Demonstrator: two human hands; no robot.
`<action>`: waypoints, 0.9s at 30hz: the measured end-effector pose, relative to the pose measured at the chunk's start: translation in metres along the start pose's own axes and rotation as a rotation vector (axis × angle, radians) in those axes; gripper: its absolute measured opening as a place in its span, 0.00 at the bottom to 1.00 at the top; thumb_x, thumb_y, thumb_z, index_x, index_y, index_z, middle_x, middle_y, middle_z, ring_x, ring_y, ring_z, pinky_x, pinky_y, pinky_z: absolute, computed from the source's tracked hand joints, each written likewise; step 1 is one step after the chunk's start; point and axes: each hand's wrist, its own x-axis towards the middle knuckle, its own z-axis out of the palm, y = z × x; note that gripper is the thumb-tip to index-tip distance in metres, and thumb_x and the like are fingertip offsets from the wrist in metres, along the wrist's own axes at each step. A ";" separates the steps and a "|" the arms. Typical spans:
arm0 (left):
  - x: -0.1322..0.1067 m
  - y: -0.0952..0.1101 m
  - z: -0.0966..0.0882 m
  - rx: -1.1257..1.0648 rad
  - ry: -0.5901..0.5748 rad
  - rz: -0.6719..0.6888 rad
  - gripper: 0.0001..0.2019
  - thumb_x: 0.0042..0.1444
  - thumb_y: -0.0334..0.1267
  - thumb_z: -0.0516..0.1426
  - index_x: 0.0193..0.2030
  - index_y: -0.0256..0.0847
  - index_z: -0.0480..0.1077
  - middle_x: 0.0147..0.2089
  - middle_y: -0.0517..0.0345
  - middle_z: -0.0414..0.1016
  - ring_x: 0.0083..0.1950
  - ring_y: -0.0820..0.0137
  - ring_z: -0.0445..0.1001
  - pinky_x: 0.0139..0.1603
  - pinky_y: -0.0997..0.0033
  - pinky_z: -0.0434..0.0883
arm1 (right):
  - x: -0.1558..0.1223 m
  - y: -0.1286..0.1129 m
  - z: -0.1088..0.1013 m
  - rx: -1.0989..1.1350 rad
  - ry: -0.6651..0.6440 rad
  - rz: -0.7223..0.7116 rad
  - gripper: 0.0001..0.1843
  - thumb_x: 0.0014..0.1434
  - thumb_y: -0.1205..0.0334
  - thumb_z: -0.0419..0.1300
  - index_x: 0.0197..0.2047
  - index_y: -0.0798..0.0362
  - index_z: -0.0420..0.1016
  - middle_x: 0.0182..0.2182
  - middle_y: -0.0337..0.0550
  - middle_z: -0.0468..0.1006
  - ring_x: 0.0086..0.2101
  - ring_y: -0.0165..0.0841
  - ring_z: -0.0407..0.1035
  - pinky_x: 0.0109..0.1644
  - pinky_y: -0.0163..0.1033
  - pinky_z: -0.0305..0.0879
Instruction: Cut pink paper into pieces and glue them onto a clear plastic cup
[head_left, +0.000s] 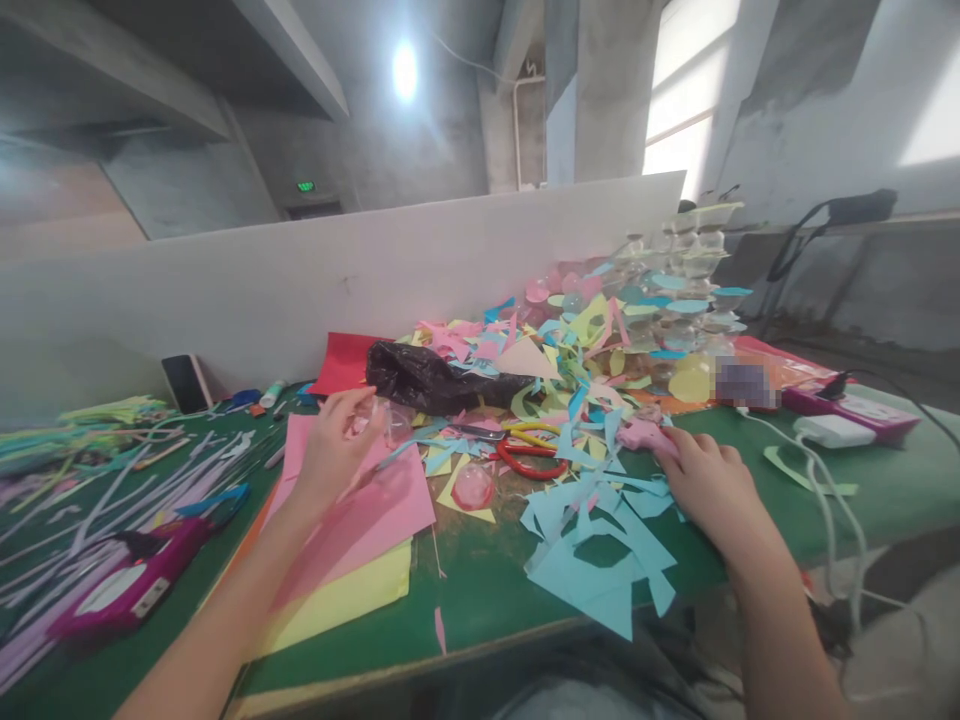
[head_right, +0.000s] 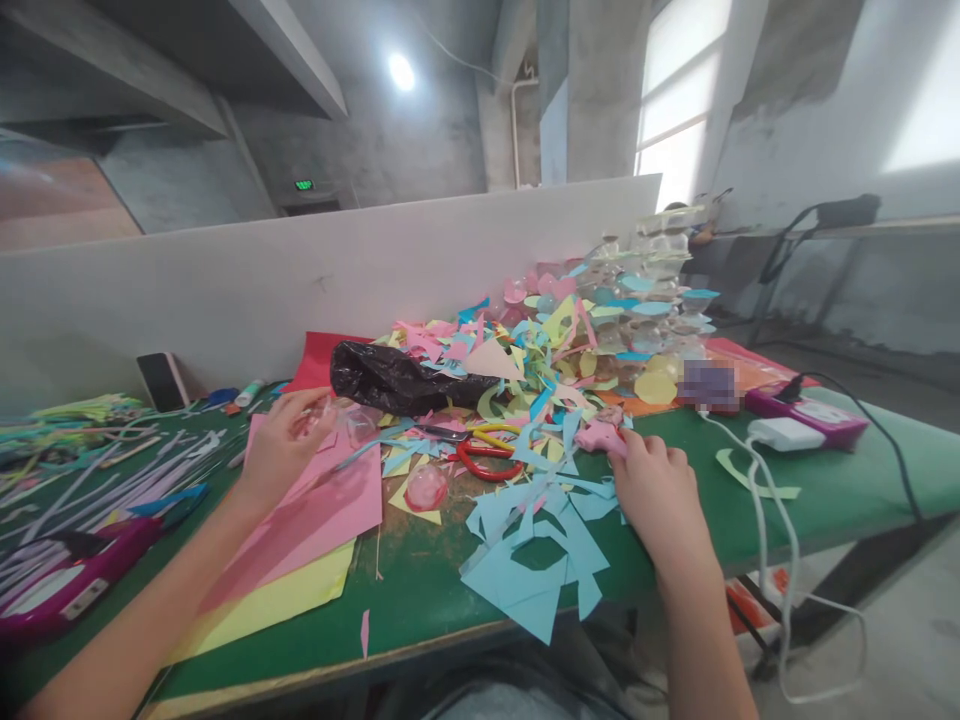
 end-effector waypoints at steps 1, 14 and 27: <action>-0.002 0.007 0.002 -0.076 -0.046 -0.026 0.19 0.57 0.50 0.54 0.50 0.42 0.68 0.49 0.53 0.71 0.49 0.64 0.72 0.50 0.65 0.71 | 0.000 0.000 0.001 -0.005 0.002 -0.003 0.21 0.66 0.58 0.47 0.56 0.57 0.70 0.42 0.57 0.76 0.39 0.47 0.69 0.41 0.45 0.62; -0.007 0.067 0.031 -0.009 -0.462 0.476 0.20 0.66 0.47 0.43 0.54 0.40 0.67 0.52 0.48 0.70 0.55 0.65 0.69 0.58 0.64 0.66 | 0.000 0.002 0.001 -0.006 0.011 -0.017 0.21 0.66 0.57 0.49 0.57 0.57 0.69 0.42 0.56 0.74 0.39 0.45 0.68 0.40 0.43 0.60; -0.016 0.048 0.046 -0.021 -0.482 0.601 0.22 0.66 0.46 0.42 0.62 0.43 0.62 0.56 0.46 0.67 0.58 0.63 0.67 0.61 0.61 0.64 | 0.000 -0.001 -0.003 -0.012 0.001 -0.007 0.20 0.66 0.57 0.48 0.55 0.56 0.70 0.41 0.56 0.74 0.38 0.44 0.67 0.38 0.43 0.59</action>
